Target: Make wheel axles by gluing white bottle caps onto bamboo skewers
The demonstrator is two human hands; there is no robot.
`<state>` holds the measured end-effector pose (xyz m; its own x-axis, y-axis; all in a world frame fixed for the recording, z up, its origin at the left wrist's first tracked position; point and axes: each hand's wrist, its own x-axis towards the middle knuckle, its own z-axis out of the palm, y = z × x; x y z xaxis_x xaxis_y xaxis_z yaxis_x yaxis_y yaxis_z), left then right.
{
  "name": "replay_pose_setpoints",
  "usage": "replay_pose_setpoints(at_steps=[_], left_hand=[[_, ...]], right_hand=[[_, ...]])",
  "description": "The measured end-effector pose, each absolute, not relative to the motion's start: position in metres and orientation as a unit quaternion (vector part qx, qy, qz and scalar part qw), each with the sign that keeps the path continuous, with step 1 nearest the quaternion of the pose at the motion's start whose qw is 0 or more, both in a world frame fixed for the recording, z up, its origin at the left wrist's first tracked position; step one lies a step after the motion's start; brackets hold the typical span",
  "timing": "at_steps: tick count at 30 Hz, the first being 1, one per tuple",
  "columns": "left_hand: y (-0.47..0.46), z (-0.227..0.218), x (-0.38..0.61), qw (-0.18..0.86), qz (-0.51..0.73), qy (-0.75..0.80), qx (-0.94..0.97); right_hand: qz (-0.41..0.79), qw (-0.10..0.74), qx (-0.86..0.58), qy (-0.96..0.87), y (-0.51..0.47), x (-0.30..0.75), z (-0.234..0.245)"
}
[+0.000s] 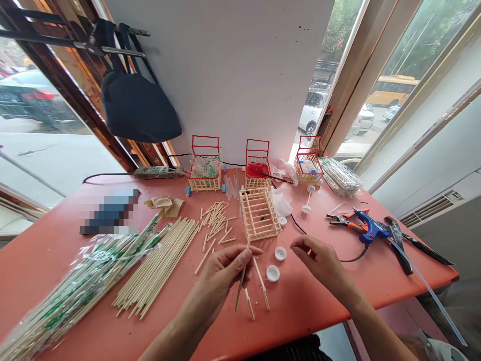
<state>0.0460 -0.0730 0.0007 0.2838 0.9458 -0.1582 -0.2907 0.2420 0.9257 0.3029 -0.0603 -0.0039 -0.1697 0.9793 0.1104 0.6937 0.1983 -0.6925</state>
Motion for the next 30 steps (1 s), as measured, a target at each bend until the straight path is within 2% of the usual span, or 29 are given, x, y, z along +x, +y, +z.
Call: replay_pose_setpoints(at_steps=[3,6,8,17,25,30], left_hand=[[-0.068,0.000,0.050,0.628,0.391,0.416,0.529],[-0.062,0.000,0.049,0.453,0.393,0.465,0.651],[-0.060,-0.002,0.047,0.374,0.393,0.475,0.692],[-0.064,-0.026,0.014,0.263,0.311,0.529,0.745],[-0.082,-0.051,-0.010,0.182,0.242,0.598,0.743],[-0.083,-0.058,-0.010,0.177,0.244,0.588,0.751]], right_hand=[[0.237,0.271,-0.580,-0.731,-0.063,0.307,-0.011],[0.215,0.253,-0.583,-0.741,-0.065,0.309,-0.018],[0.203,0.240,-0.575,-0.755,-0.064,0.308,-0.022],[0.207,0.167,-0.528,-0.806,-0.056,0.293,-0.021],[0.213,0.231,-0.517,-0.796,-0.058,0.298,-0.025],[0.198,0.261,-0.494,-0.805,-0.063,0.293,-0.018]])
